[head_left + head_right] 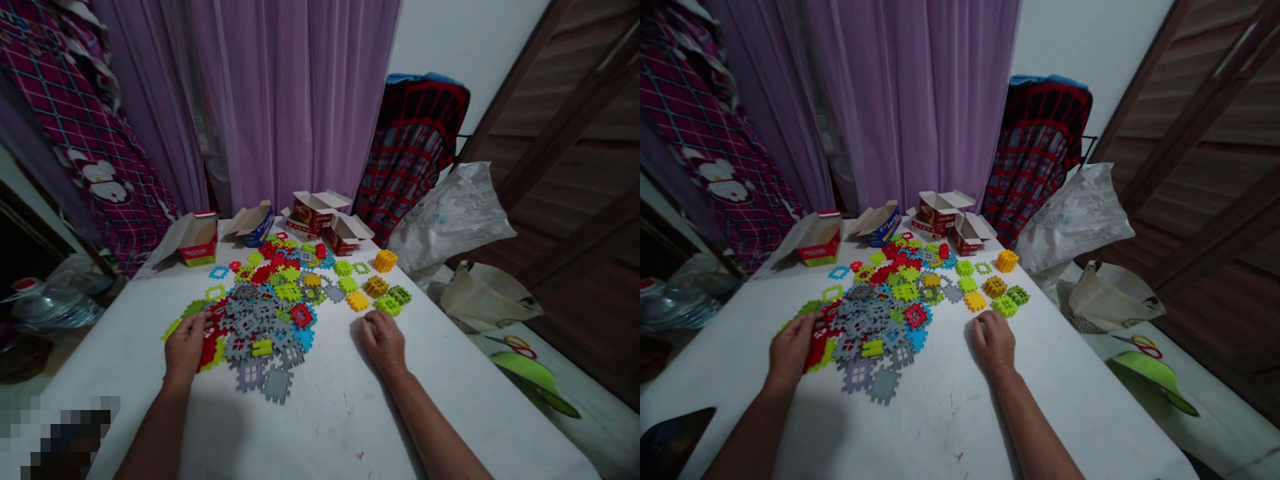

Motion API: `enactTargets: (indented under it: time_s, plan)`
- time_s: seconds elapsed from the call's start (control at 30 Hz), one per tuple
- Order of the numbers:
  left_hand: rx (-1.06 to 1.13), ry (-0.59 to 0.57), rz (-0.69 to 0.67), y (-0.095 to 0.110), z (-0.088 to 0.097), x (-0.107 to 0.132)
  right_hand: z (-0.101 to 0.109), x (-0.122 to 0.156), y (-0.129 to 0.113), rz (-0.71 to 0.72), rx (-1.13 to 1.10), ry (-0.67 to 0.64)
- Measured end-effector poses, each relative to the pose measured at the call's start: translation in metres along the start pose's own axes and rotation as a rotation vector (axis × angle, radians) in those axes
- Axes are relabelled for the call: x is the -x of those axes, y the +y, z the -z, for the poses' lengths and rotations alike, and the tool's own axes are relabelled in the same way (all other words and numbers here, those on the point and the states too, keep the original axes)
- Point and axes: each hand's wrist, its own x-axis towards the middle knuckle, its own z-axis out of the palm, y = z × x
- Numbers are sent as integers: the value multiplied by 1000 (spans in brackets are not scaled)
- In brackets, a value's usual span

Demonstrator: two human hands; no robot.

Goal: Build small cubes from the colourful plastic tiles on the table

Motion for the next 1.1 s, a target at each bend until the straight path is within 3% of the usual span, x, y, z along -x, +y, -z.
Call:
enactTargets:
  time_s: [0.13, 0.3, 0.5, 0.83, 1.1]
  plan:
    - [20, 1, -14, -7, -1, -3, -31, -8, -46, 74, -102, -113]
    - [43, -2, -2, -7, -1, -1, -65, -40, -100, -86, 12, -198]
    - [39, -14, -30, -2, 1, 2, -79, -54, -140, -146, 226, -350]
    - [57, -18, 1, -2, -1, 3, -85, -53, -149, -224, 243, -387]
    - [50, -4, -32, -3, -1, 1, -74, -41, -117, -76, 82, -110]
